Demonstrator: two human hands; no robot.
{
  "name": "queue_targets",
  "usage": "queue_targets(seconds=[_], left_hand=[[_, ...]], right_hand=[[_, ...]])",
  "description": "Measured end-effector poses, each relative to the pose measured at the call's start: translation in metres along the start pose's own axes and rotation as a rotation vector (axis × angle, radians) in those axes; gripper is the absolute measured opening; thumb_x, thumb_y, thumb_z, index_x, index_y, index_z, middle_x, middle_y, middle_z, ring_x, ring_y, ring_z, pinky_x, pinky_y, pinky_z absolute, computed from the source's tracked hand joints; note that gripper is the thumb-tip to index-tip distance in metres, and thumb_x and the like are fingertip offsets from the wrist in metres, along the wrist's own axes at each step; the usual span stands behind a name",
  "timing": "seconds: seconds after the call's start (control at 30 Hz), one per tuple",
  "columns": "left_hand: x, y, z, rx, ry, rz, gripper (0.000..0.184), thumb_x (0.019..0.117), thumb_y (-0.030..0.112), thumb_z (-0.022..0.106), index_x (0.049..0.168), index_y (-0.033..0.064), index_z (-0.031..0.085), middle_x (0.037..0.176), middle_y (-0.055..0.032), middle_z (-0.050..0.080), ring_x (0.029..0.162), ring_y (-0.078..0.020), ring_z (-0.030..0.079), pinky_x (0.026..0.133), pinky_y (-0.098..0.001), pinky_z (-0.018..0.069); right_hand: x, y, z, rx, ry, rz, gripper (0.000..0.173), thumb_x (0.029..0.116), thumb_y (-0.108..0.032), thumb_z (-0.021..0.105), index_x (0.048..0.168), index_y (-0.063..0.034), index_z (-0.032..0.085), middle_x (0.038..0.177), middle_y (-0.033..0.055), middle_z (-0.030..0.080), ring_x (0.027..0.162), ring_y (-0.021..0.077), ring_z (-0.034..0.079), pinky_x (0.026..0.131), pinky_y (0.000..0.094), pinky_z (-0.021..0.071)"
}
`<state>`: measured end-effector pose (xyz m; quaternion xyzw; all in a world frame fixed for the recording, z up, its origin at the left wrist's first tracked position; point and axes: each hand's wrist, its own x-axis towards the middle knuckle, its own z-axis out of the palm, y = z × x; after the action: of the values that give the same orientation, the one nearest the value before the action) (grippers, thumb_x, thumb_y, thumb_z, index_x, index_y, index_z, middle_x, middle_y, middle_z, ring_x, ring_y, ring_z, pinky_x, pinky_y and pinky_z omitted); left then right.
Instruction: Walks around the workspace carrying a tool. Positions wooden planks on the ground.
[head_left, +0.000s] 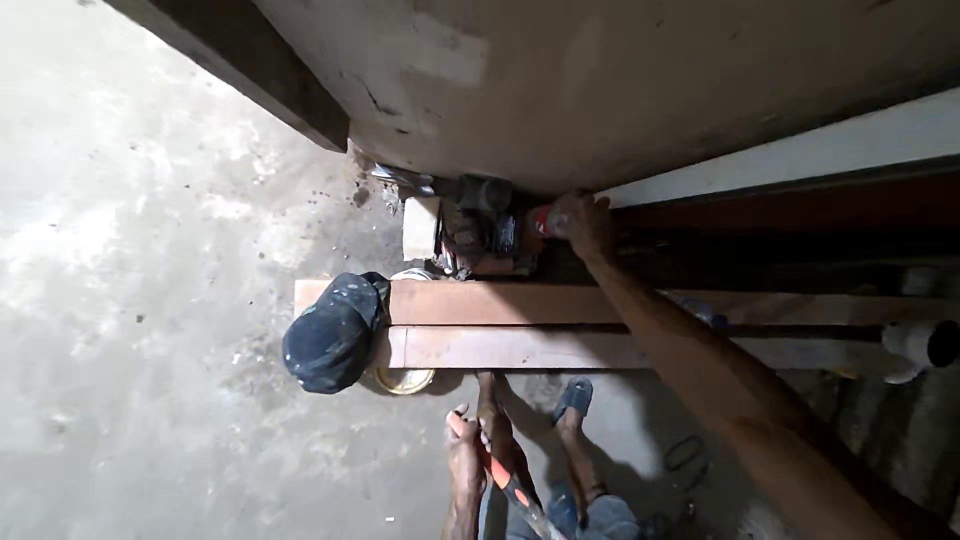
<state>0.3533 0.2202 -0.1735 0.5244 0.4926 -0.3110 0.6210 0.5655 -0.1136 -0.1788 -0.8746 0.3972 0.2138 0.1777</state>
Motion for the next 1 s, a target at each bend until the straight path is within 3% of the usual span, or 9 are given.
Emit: queue_targets(seconds=[0.1,0.2,0.33,0.53,0.63,0.7,0.87,1.0], left_hand=[[-0.001,0.012,0.012,-0.019,-0.020,-0.035,0.032,0.1021,-0.003,0.041,0.134,-0.0006,0.045,0.067,-0.0042,0.056,0.045,-0.0092,0.053,0.042,-0.0237,0.0481],[-0.002,0.023,0.022,-0.014,-0.071,-0.055,0.031,0.1025,-0.002,0.042,0.133,0.0000,0.045,0.069,-0.0057,0.058,0.046,-0.0093,0.054,0.042,-0.0235,0.0480],[0.002,0.029,0.028,0.032,-0.106,-0.030,0.033,0.1011,-0.002,0.043,0.134,-0.0001,0.044,0.069,-0.0047,0.059,0.046,-0.0085,0.055,0.042,-0.0222,0.0483],[0.004,0.029,0.025,0.075,-0.107,-0.018,0.032,0.0999,-0.003,0.043,0.132,-0.0011,0.045,0.069,-0.0044,0.058,0.047,-0.0086,0.055,0.043,-0.0226,0.0486],[0.007,0.027,0.020,0.077,-0.107,-0.022,0.031,0.1003,-0.002,0.043,0.131,-0.0013,0.046,0.067,-0.0036,0.058,0.046,-0.0078,0.055,0.043,-0.0222,0.0488],[0.009,0.025,0.017,0.088,-0.097,-0.019,0.029,0.0996,-0.002,0.043,0.129,-0.0008,0.047,0.067,-0.0028,0.058,0.046,-0.0078,0.054,0.043,-0.0225,0.0487],[0.015,0.021,0.013,0.141,-0.070,-0.017,0.030,0.0989,-0.002,0.045,0.129,-0.0003,0.048,0.069,-0.0035,0.059,0.048,-0.0084,0.055,0.044,-0.0230,0.0492],[0.016,0.020,0.011,0.186,-0.078,0.014,0.029,0.0983,-0.001,0.045,0.127,0.0002,0.049,0.068,-0.0024,0.059,0.048,-0.0084,0.056,0.045,-0.0236,0.0501]], right_hand=[[-0.057,0.008,0.031,0.016,0.030,-0.107,0.048,0.1009,-0.016,0.061,0.145,-0.0017,0.050,0.145,0.0289,0.048,0.120,0.0450,0.060,0.098,0.0575,0.0528],[-0.105,0.017,0.051,0.038,0.153,-0.200,0.034,0.0977,-0.018,0.065,0.124,0.0032,0.065,0.128,0.0282,0.061,0.101,0.0408,0.069,0.085,0.0505,0.0586],[-0.127,0.016,0.049,0.127,0.272,-0.262,0.030,0.0924,-0.016,0.071,0.116,0.0035,0.069,0.115,0.0266,0.066,0.092,0.0395,0.071,0.078,0.0487,0.0601],[-0.107,-0.004,0.045,0.096,0.278,-0.338,0.030,0.0930,-0.016,0.071,0.115,0.0052,0.069,0.115,0.0272,0.065,0.085,0.0382,0.072,0.072,0.0480,0.0608],[-0.085,-0.018,0.040,0.080,0.078,-0.251,0.035,0.0993,-0.017,0.065,0.128,0.0025,0.063,0.128,0.0268,0.059,0.100,0.0401,0.069,0.084,0.0520,0.0578],[-0.072,-0.025,0.039,0.096,0.039,-0.218,0.038,0.1014,-0.019,0.062,0.134,0.0004,0.060,0.134,0.0266,0.057,0.106,0.0412,0.067,0.087,0.0540,0.0568],[-0.047,-0.048,0.030,0.073,0.156,-0.281,0.033,0.0969,-0.015,0.066,0.128,-0.0038,0.065,0.126,0.0239,0.060,0.105,0.0388,0.067,0.084,0.0522,0.0581],[-0.048,-0.057,0.032,0.098,0.184,-0.234,0.033,0.0944,-0.013,0.068,0.126,-0.0045,0.065,0.129,0.0251,0.058,0.104,0.0398,0.067,0.082,0.0523,0.0587]])
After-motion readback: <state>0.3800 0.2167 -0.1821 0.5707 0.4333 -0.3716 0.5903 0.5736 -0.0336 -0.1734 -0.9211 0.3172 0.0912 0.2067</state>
